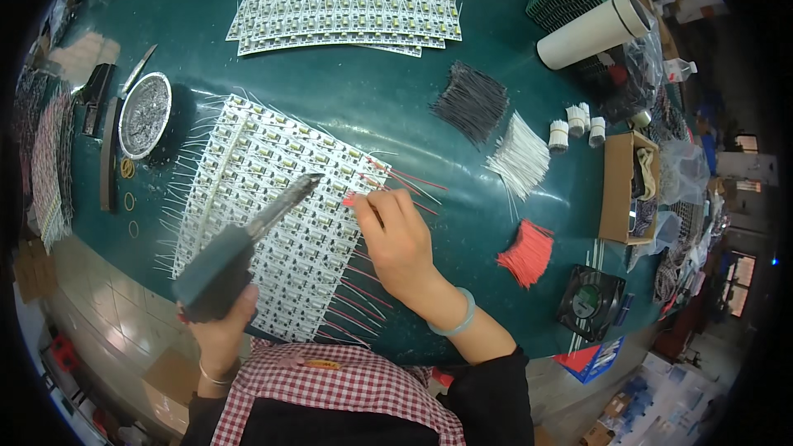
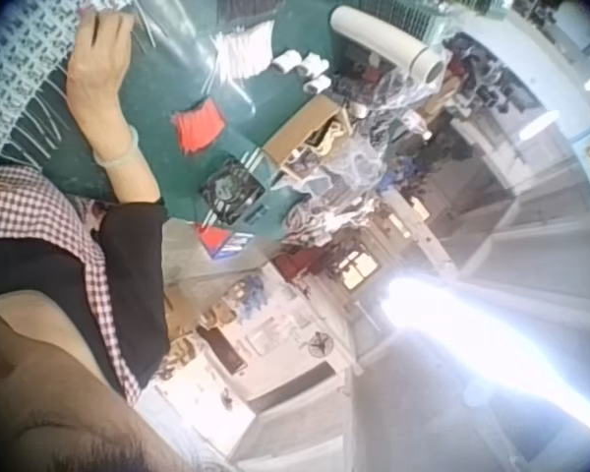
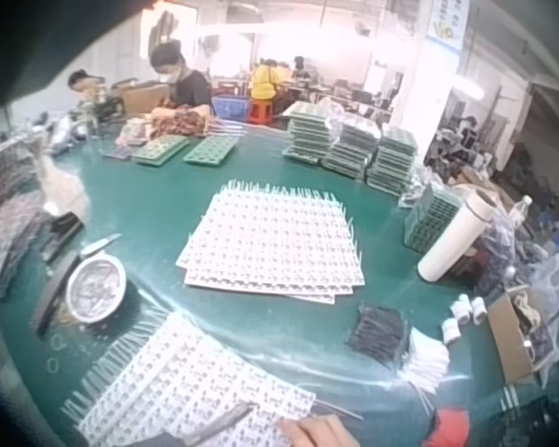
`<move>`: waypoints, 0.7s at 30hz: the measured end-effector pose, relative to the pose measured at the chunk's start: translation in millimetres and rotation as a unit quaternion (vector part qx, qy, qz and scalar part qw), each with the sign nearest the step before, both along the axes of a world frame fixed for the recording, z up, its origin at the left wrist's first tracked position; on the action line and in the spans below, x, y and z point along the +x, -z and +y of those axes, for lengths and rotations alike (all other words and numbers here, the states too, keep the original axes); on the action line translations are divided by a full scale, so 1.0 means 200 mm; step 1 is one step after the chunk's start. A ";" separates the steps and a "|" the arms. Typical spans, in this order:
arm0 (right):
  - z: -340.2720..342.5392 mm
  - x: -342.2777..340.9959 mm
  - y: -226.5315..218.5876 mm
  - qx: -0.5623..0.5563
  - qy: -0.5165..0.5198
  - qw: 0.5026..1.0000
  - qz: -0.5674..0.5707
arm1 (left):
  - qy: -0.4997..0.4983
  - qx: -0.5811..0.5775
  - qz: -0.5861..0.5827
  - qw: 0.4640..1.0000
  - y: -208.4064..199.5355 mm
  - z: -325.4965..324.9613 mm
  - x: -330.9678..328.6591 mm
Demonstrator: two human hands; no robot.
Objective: The person uses a soldering iron to attach red and white wires to a grid of LED modules on a green workbench. They repeatedly pick up wires, position them on the LED contacts, and apply the soldering iron to secure the connections. The task involves handling multiple wires and maintaining a steady hand while working on the electronic components.
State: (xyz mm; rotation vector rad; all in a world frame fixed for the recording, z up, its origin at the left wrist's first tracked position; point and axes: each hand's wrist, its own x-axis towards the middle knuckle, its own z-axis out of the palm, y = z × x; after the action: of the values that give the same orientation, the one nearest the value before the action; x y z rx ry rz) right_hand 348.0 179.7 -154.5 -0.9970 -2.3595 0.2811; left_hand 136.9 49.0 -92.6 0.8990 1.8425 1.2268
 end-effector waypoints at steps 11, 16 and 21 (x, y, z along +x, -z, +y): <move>-0.01 -0.01 0.02 -0.011 0.005 1.000 -0.011 | 0.092 0.018 0.038 0.995 0.06 0.06 0.05; -0.01 -0.01 0.03 -0.012 0.007 1.000 -0.009 | 0.111 0.015 0.061 0.992 0.07 0.07 0.06; -0.01 -0.02 0.02 -0.007 0.013 1.000 -0.013 | 0.099 0.004 0.028 0.995 0.08 0.07 0.06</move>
State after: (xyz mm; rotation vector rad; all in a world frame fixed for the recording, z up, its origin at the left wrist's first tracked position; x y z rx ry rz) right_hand 343.9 176.7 -157.9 -1.0442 -2.3692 0.2764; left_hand 148.8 63.7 -108.6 1.1016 1.7454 1.0978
